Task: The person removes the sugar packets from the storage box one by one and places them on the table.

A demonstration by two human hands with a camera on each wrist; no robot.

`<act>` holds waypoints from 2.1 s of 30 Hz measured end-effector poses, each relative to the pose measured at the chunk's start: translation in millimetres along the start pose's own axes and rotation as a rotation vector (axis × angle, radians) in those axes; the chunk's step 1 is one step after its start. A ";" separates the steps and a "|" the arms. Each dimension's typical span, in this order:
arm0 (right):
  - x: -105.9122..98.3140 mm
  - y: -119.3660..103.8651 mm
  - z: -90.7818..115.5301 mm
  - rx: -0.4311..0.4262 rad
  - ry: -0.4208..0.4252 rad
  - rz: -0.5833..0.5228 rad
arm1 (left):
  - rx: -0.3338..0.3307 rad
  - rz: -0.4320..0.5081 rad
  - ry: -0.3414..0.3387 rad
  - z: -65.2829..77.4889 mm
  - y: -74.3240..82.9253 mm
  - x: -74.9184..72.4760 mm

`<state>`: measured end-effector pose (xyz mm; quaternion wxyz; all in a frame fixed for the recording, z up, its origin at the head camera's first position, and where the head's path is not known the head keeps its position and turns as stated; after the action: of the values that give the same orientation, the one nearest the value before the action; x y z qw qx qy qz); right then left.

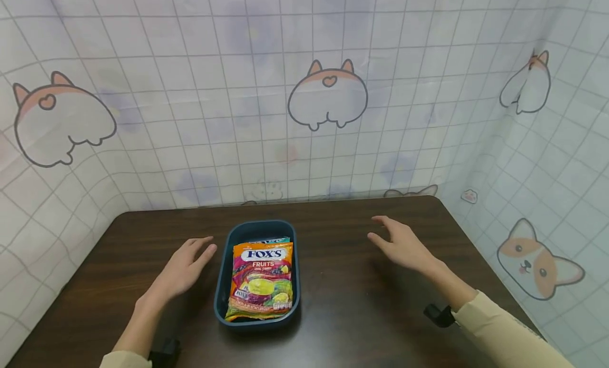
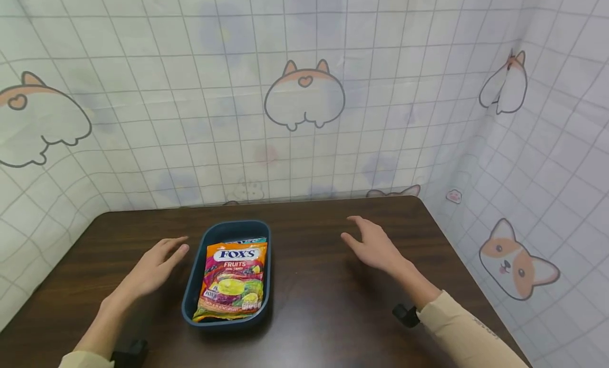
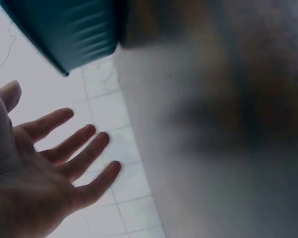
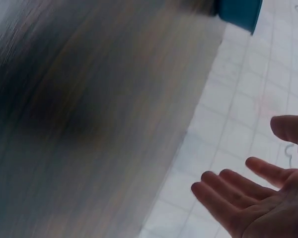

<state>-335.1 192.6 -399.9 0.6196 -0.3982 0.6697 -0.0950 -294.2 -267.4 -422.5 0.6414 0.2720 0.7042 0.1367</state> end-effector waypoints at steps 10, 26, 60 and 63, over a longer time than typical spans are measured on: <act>21.9 -24.5 -1.2 0.053 -0.098 -0.368 | -0.078 0.192 0.058 9.7 5.1 0.9; 68.2 -69.0 -8.1 0.114 -0.247 -0.754 | -0.216 0.464 -0.045 13.9 3.6 22.7; 114.2 -113.5 -15.2 0.214 -0.262 -0.854 | -0.262 0.581 -0.150 9.3 4.1 34.2; 115.7 -119.0 -20.5 0.208 -0.256 -0.866 | -0.260 0.577 -0.153 8.8 4.8 32.9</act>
<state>-294.4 30.6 -408.9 0.6373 -0.5855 0.3468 -0.3616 -285.6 -246.5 -448.4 0.6566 0.3858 0.5243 0.3809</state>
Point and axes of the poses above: each hand's wrist, its own z-axis away from the middle knuckle, its own x-axis out of the palm, y = z × x, the point moved 9 cm from there along -z, towards the middle knuckle, and after that the axes turned 3 degrees about -z, right-handed, at the moved point
